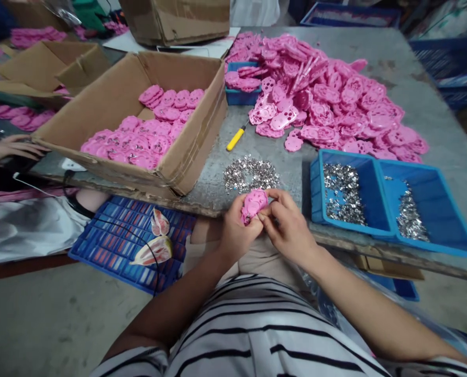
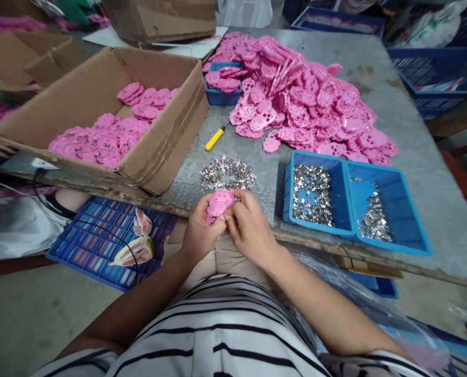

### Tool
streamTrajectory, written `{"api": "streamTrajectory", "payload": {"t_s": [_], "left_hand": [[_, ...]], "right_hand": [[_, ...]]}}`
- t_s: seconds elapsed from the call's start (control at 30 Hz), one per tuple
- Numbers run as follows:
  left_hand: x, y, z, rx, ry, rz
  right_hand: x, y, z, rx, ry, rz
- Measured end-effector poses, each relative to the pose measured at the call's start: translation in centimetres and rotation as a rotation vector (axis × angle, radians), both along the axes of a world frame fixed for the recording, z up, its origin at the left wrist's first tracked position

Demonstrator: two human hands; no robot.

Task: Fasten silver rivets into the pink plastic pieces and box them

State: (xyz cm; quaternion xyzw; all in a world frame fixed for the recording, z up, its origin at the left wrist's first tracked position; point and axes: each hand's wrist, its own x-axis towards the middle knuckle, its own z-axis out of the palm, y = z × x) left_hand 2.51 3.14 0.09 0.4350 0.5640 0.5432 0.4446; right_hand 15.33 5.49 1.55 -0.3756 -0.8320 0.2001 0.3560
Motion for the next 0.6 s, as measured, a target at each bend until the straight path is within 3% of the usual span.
{"api": "streamTrajectory", "payload": {"t_s": [0.2,0.3,0.37,0.47,0.6], "left_hand": [[-1.4,1.8,-0.4,0.021,0.078,-0.016],[-2.8,2.9,1.0,0.081,0.094,-0.024],[-4.2,3.7,3.1,0.092,0.08,-0.065],[-7.5,5.9,7.6,0.065,0.029,-0.133],[-13.2,11.8,12.8,0.107,0.047,0.027]], "right_hand": [[-1.3,2.0,-1.0,0.088,0.036,0.012],[-2.4,3.5,-0.5,0.142,0.159,0.013],[-2.9,4.5,0.0,0.142,0.288,-0.021],[-3.1,6.2,-0.2,0.059,0.427,-0.114],[-2.5,9.1,-2.7,-0.084,0.522,-0.242]]}}
